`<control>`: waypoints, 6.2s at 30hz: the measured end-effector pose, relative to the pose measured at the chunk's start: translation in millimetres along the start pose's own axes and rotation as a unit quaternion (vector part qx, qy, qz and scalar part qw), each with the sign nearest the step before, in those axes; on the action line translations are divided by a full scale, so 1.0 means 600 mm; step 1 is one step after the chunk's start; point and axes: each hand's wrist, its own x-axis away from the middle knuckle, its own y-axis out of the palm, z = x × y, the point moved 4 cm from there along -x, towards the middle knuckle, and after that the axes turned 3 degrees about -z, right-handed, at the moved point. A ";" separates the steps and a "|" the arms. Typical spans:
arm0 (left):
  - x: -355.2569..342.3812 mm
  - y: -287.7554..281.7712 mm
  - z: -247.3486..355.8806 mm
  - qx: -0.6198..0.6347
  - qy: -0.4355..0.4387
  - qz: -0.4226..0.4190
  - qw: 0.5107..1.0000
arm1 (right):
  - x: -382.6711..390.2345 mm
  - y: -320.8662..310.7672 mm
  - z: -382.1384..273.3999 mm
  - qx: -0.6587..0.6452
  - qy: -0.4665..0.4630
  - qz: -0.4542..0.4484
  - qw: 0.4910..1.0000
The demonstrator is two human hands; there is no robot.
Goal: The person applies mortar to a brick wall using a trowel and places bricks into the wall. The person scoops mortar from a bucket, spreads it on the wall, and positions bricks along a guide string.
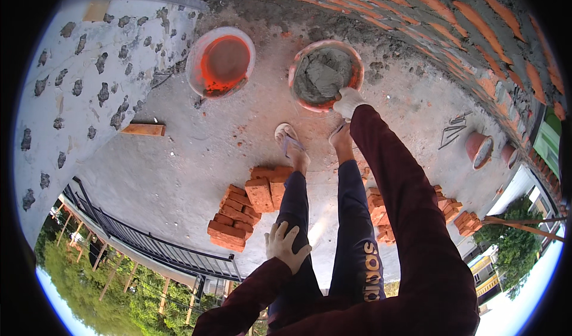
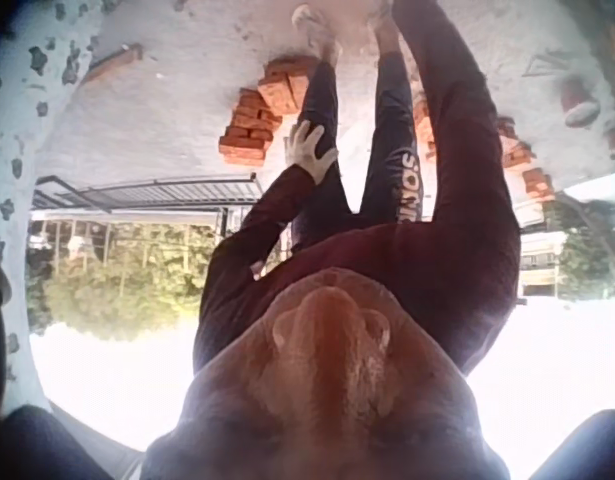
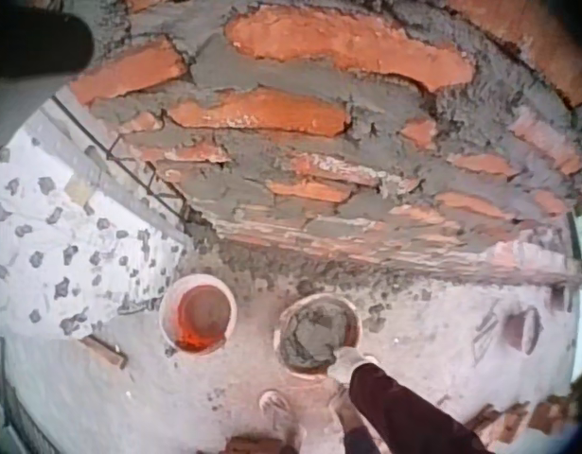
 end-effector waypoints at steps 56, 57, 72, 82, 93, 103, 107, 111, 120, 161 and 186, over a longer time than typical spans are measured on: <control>0.106 -0.259 0.337 0.116 0.049 0.221 0.967 | 1.044 -0.799 0.201 -0.150 -0.174 0.684 0.692; 0.101 -0.263 0.349 0.117 0.060 0.213 0.968 | 1.040 -0.783 0.204 -0.164 -0.180 0.685 0.686; 0.080 -0.306 0.515 -0.054 0.139 0.095 0.984 | 1.325 -0.993 0.218 0.175 -0.153 0.626 0.744; 0.048 -0.277 0.506 0.082 0.195 0.101 0.972 | 1.369 -0.962 0.079 0.237 -0.158 0.589 0.756; 0.009 -0.285 0.249 -0.105 0.094 0.034 0.989 | 1.124 -0.706 0.076 -0.738 -0.362 0.262 0.506; 0.087 -0.357 0.084 0.206 0.155 0.163 0.952 | 0.928 -0.604 -0.206 -0.564 -0.330 0.395 0.645; 0.079 -0.270 -0.019 0.134 0.085 0.092 0.983 | 0.907 -0.507 -0.240 -0.361 -0.218 0.448 0.788; 0.074 -0.153 -0.028 0.135 0.029 -0.089 0.986 | 0.797 -0.457 -0.207 -0.141 -0.101 0.262 0.949; 0.070 0.048 0.089 0.167 -0.081 -0.063 0.981 | 0.277 -0.282 -0.068 0.287 0.018 -0.019 0.957; 0.149 -0.358 0.098 0.269 -0.039 0.511 0.815 | 0.861 -0.592 -0.241 -0.223 -0.069 -0.149 0.961; 0.747 -1.074 -0.005 0.017 0.100 0.954 0.284 | 1.025 -0.899 -0.717 0.100 -0.100 0.496 0.857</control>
